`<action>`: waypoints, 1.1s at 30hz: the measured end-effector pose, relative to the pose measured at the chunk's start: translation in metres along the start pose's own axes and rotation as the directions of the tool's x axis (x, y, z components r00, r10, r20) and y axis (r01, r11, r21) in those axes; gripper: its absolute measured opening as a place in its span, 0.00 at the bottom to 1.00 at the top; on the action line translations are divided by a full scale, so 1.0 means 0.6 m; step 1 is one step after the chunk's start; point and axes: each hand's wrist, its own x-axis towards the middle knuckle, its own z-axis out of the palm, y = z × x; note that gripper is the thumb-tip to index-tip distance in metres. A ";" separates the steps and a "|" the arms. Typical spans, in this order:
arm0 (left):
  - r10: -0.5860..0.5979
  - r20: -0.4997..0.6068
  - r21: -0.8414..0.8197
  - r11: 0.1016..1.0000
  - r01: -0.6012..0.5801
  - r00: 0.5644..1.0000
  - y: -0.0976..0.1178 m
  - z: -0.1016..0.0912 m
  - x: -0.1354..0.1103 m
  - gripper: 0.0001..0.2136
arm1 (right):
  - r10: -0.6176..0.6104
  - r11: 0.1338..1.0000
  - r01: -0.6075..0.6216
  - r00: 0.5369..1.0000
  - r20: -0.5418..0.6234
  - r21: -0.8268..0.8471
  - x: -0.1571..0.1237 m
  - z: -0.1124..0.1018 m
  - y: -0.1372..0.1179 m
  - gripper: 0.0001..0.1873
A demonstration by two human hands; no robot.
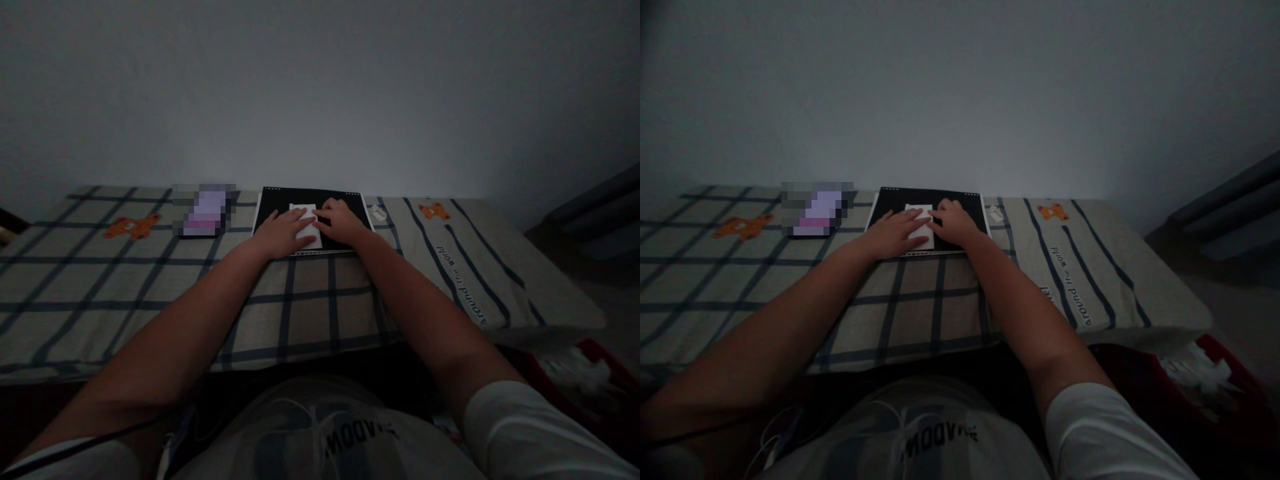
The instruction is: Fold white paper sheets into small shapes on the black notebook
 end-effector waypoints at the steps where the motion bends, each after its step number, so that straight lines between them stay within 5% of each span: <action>1: 0.001 0.001 0.000 1.000 -0.001 1.000 0.000 0.000 0.000 0.31 | -0.008 1.000 0.008 1.000 0.014 0.000 0.000 -0.001 0.002 0.25; 11: -0.006 -0.008 -0.036 0.999 0.006 1.000 -0.002 0.001 -0.001 0.31 | -0.057 0.998 0.054 0.993 0.105 0.032 -0.005 -0.014 0.014 0.37; 33: -0.007 -0.008 -0.055 0.998 0.007 1.000 -0.002 0.005 0.002 0.31 | -0.071 0.997 0.075 0.987 0.145 -0.017 -0.007 -0.023 -0.005 0.33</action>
